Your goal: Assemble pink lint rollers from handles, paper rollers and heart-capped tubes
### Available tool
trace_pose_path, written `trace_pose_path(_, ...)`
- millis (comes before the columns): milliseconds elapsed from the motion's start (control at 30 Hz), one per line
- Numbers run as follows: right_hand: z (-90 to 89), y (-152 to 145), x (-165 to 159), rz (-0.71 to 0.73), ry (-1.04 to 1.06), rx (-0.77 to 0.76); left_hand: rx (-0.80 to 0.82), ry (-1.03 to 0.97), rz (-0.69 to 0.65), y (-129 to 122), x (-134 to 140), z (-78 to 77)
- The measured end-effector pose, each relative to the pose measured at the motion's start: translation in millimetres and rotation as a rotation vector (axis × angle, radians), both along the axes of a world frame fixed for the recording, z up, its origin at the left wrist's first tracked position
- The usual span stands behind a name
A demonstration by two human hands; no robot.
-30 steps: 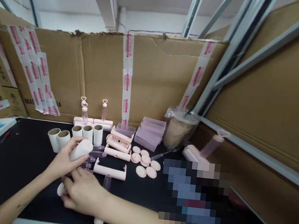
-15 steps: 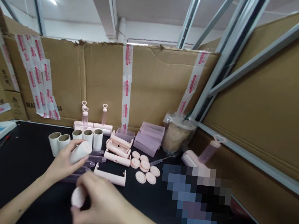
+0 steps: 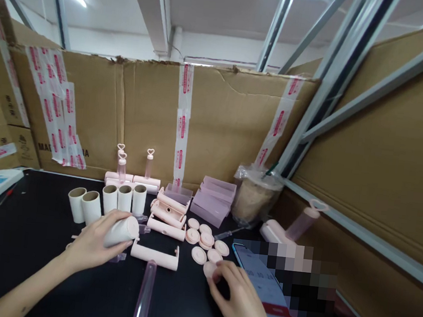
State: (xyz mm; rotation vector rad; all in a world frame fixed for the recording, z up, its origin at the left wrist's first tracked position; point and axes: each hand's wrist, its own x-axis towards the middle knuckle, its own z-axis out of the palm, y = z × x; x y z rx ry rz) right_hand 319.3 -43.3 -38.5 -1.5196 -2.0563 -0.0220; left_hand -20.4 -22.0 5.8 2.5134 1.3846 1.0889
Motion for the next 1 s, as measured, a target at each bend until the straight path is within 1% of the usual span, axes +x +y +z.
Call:
trace_pose_path(67,6.6,2,-10,0.008,0.022,0.024,0.027,0.064,-0.001,-1,1,-2.7)
trace_pose_path(100,12.3,2,-19,0.037,0.052,0.02,0.039,0.098,-0.01,-1,2,-4.1)
trace_pose_path(167,25.4,-1,-44,0.154,0.136,-0.03,0.058,0.165,-0.045,-3,4,-6.8)
trace_pose_path(233,36.3,-5,-73,0.301,0.241,-0.136,0.074,0.223,-0.087,-5,7,-9.2)
trace_pose_path(267,39.7,-6,-87,0.346,0.3,-0.181,0.088,0.247,-0.104,-6,9,-10.3)
trace_pose_path(333,42.0,-7,-111,0.411,0.409,-0.238,0.126,0.29,-0.134,-8,12,-12.4)
trace_pose_path(400,39.7,-5,-124,0.44,0.478,-0.272,0.168,0.323,-0.152,-8,15,-14.6)
trace_pose_path(467,35.6,-3,-130,0.441,0.51,-0.278,0.21,0.346,-0.151,-8,16,-16.8)
trace_pose_path(600,29.9,-1,-129,0.433,0.548,-0.254,0.343,0.423,-0.156,-7,17,-19.4)
trace_pose_path(767,27.3,-4,-130,0.443,0.563,-0.196,0.493,0.514,-0.165,-10,17,-16.7)
trace_pose_path(900,26.8,-5,-131,0.44,0.562,-0.145,0.538,0.509,-0.159,-13,19,-13.0)
trace_pose_path(1000,27.5,-5,-131,0.417,0.568,-0.132,0.545,0.508,-0.156,-15,19,-13.2)
